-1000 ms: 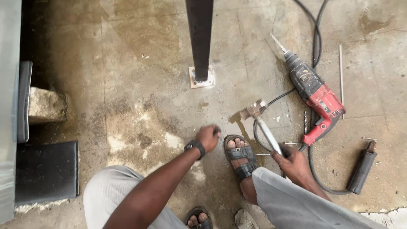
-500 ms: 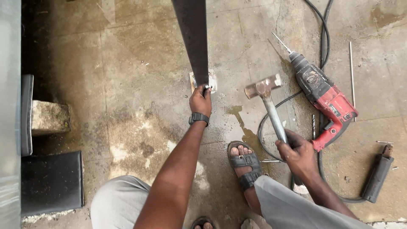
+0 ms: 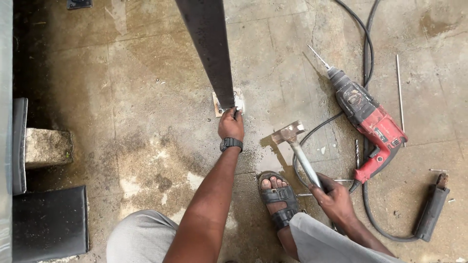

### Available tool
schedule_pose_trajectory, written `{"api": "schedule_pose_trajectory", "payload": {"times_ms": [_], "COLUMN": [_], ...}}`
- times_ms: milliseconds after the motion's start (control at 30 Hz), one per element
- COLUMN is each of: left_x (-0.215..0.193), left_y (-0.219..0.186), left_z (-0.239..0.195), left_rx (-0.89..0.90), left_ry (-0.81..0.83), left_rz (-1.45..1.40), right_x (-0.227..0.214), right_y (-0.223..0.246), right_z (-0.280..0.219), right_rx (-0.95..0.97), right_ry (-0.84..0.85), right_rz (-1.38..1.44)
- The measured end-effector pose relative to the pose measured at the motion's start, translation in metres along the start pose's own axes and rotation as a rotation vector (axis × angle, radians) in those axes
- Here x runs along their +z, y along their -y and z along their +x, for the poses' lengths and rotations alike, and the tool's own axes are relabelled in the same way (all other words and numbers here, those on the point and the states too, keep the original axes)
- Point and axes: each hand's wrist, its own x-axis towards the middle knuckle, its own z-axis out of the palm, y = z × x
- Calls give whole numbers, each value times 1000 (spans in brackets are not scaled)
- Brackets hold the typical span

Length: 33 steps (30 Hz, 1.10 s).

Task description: Drilling holes into a concrete floor and using a hammer and bolts to secure a metal post.

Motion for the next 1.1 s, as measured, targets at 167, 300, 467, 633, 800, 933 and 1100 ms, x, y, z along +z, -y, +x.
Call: {"api": "schedule_pose_trajectory", "payload": {"times_ms": [167, 300, 467, 633, 800, 933, 1100], "left_x": [-1, 2, 2, -15, -30, -35, -43], "left_y": [-15, -17, -4, -3, -11, -8, -5], "left_z": [0, -5, -14, -16, -15, -12, -15], "left_rx": [-114, -267, -269, -268, -323, -299, -294], "left_ry": [-3, 25, 128, 378, 532, 618, 678], "left_rz": [13, -237, -449, -525, -469, -457, -432], "right_x": [14, 28, 46, 63, 52, 22, 41], "right_y": [45, 74, 85, 89, 102, 127, 107], "right_z": [23, 51, 71, 78, 63, 55, 74], "right_rx": [-15, -165, -281, -170, -108, -317, -74], "right_ry": [-14, -72, -38, 163, 18, -67, 143], "right_rz": [-2, 12, 190, 460, 413, 245, 173]}}
